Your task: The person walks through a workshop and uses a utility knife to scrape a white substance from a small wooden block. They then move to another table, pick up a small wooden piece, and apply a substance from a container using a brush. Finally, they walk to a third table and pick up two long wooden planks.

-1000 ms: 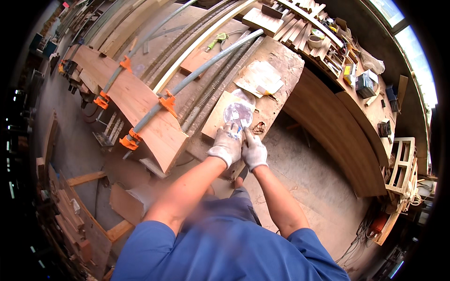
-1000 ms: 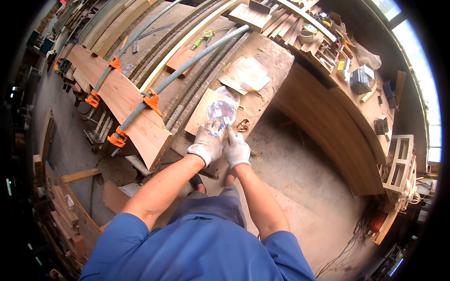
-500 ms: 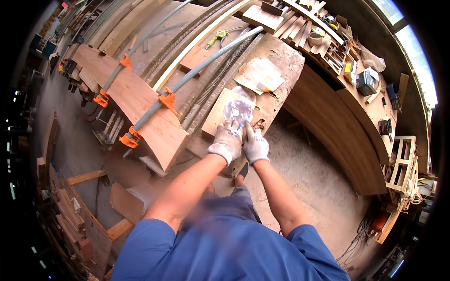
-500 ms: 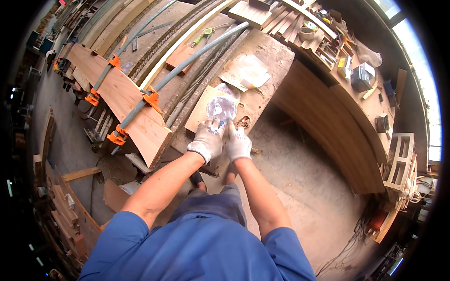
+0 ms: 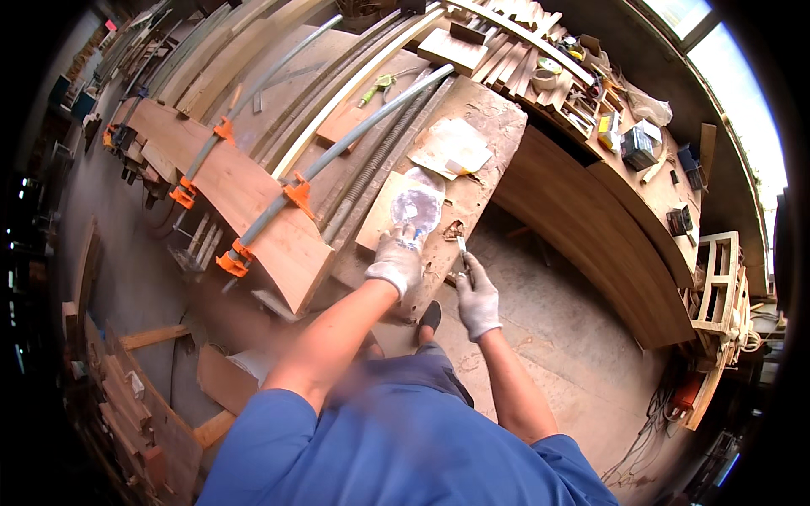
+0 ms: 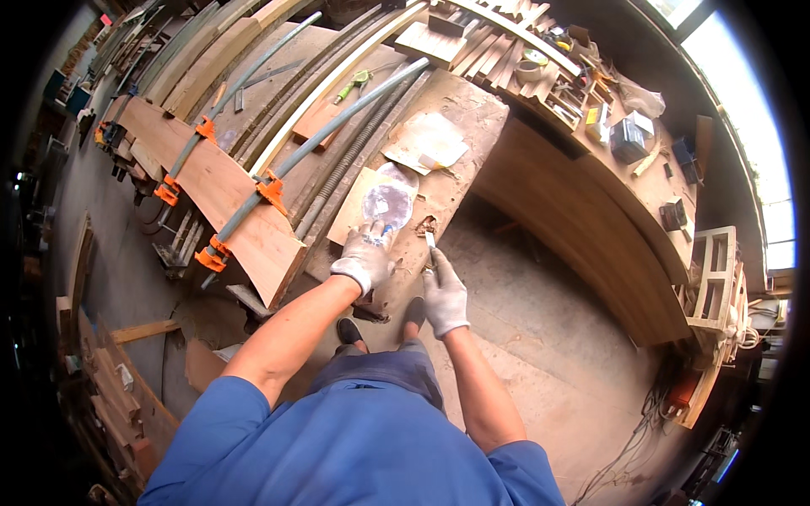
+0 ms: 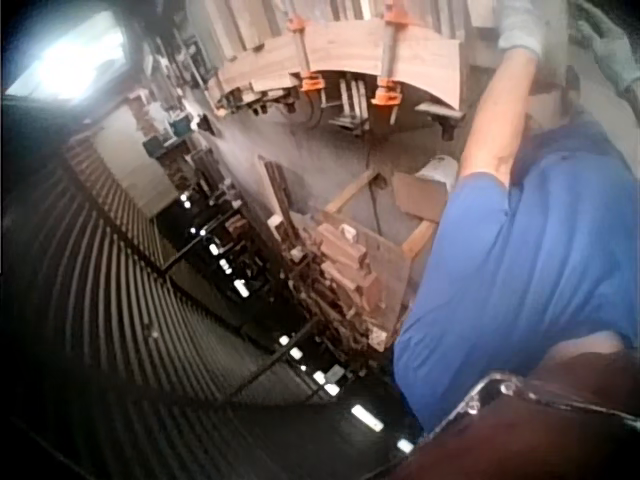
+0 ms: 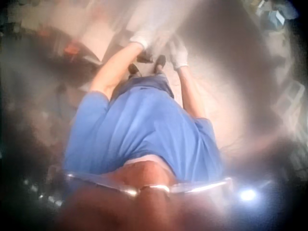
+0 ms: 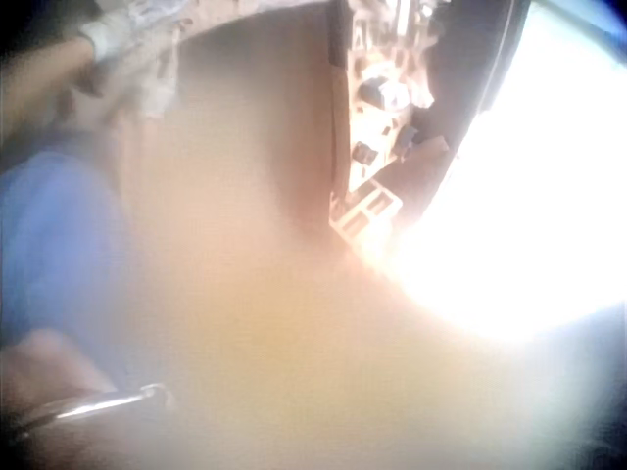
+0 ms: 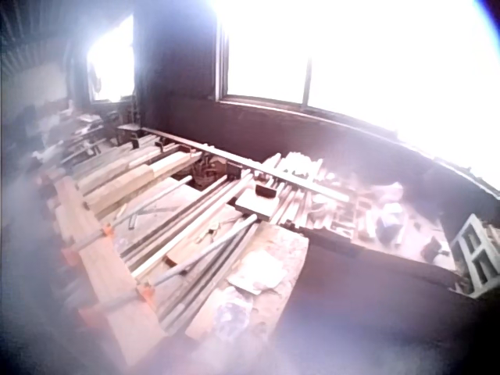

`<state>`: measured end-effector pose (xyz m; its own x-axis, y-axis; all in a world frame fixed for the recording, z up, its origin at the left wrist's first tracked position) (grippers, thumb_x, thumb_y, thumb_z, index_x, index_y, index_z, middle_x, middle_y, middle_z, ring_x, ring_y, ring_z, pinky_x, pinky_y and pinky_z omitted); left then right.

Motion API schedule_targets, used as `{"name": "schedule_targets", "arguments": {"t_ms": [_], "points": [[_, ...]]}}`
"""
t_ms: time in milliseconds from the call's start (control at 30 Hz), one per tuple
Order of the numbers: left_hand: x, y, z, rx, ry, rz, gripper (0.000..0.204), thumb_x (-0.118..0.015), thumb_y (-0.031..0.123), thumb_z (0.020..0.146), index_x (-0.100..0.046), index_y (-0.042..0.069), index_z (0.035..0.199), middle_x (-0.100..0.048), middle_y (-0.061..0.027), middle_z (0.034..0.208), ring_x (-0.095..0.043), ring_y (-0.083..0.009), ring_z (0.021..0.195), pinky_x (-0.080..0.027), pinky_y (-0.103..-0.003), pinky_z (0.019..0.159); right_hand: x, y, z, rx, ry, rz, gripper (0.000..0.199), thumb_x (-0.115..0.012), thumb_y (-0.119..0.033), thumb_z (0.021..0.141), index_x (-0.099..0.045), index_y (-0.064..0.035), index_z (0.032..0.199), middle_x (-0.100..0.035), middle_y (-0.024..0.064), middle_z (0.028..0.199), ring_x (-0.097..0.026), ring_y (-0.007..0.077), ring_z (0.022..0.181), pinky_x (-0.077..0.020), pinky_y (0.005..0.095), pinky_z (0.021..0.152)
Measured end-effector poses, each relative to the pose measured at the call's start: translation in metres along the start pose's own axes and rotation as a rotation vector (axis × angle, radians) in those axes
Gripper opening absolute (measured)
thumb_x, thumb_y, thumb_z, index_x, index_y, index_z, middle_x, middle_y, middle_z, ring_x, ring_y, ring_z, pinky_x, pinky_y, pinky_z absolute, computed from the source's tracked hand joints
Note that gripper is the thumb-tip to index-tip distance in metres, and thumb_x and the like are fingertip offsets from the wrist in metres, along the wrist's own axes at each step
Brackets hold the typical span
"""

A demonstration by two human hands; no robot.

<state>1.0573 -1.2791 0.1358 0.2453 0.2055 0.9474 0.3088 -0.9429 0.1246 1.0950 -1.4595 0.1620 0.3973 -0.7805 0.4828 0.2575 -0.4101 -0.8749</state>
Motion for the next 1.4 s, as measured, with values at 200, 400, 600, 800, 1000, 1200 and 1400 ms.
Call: {"name": "schedule_targets", "arguments": {"t_ms": [200,400,600,800,1000,1200,1400], "points": [[0.023,-0.017,-0.002,0.118,-0.051,-0.215,0.068,-0.069,0.037,0.091,-0.05,0.001,0.145,-0.043,-0.0202,0.154,-0.044,-0.0348,0.141,-0.036,-0.041,0.116,0.009,-0.029,-0.02,-0.717,-0.481,1.277,0.052,-0.051,-0.022,0.105,-0.038,-0.0066,0.154,-0.067,0.0199,0.116,-0.061,0.0126,0.065,-0.0482,0.0211,0.049],[0.036,-0.054,-0.029,0.327,0.389,-1.051,0.039,-0.07,0.025,0.093,-0.069,0.0,0.122,-0.07,-0.016,0.123,-0.067,-0.0233,0.11,-0.051,-0.035,0.097,0.0,-0.035,-0.023,-0.782,-0.497,1.44,0.044,-0.048,-0.017,0.105,-0.042,-0.0075,0.148,-0.066,0.0245,0.112,-0.058,0.0194,0.064,-0.0435,0.026,0.047],[0.08,-0.047,-0.102,0.219,0.554,-1.353,0.023,-0.061,0.013,0.1,-0.071,-0.001,0.116,-0.073,-0.0059,0.1,-0.066,-0.0106,0.086,-0.054,-0.027,0.08,-0.04,-0.073,-0.017,-0.728,-0.82,1.21,0.051,-0.053,-0.022,0.103,-0.04,-0.0053,0.15,-0.068,0.0192,0.109,-0.055,0.0156,0.06,-0.0396,0.0243,0.046],[0.065,-0.071,-0.177,0.542,0.657,-1.692,0.023,-0.067,0.018,0.099,-0.071,-0.002,0.108,-0.069,-0.0027,0.084,-0.063,-0.0085,0.076,-0.053,-0.027,0.066,-0.097,-0.081,-0.036,-0.303,-1.086,0.687,0.046,-0.06,-0.037,0.099,-0.061,0.0036,0.121,-0.07,0.0154,0.086,-0.056,0.0146,0.053,-0.0402,0.0211,0.048],[0.017,-0.128,-0.305,0.642,0.912,-1.794,0.017,-0.071,0.012,0.095,-0.073,-0.001,0.107,-0.074,-0.0022,0.094,-0.064,-0.0068,0.083,-0.054,-0.025,0.075,-0.154,-0.151,-0.127,-0.53,-1.409,0.501,0.049,-0.054,-0.043,0.103,-0.063,0.003,0.12,-0.066,0.0092,0.073,-0.058,0.0135,0.053,-0.0413,0.0244,0.045],[-0.001,-0.196,-0.436,0.671,1.153,-1.865,0.019,-0.071,0.016,0.096,-0.073,-0.001,0.103,-0.073,-0.0021,0.088,-0.064,-0.0083,0.08,-0.052,-0.025,0.072,-0.246,-0.21,-0.207,-0.499,-1.531,0.3,0.039,-0.062,-0.027,0.101,-0.063,0.0079,0.117,-0.059,0.003,0.066,-0.051,0.0092,0.048,-0.0377,0.0229,0.044],[-0.018,-0.247,-0.542,0.807,1.237,-1.858,0.019,-0.073,0.016,0.094,-0.075,-0.001,0.101,-0.073,-0.0028,0.085,-0.064,-0.0073,0.077,-0.052,-0.025,0.072,-0.324,-0.291,-0.294,-0.446,-1.675,0.263,0.029,-0.06,-0.02,0.102,-0.065,0.0066,0.111,-0.054,0.0,0.066,-0.047,0.0072,0.05,-0.0352,0.0228,0.045]]}}
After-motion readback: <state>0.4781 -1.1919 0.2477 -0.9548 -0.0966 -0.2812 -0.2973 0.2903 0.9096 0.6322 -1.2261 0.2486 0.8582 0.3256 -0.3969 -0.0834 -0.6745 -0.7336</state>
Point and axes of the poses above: each hand's wrist, its own z-axis towards the middle knuckle, its own x-axis out of the back of the hand, y = z × x, the point moved 8 cm from there along z, towards the middle knuckle
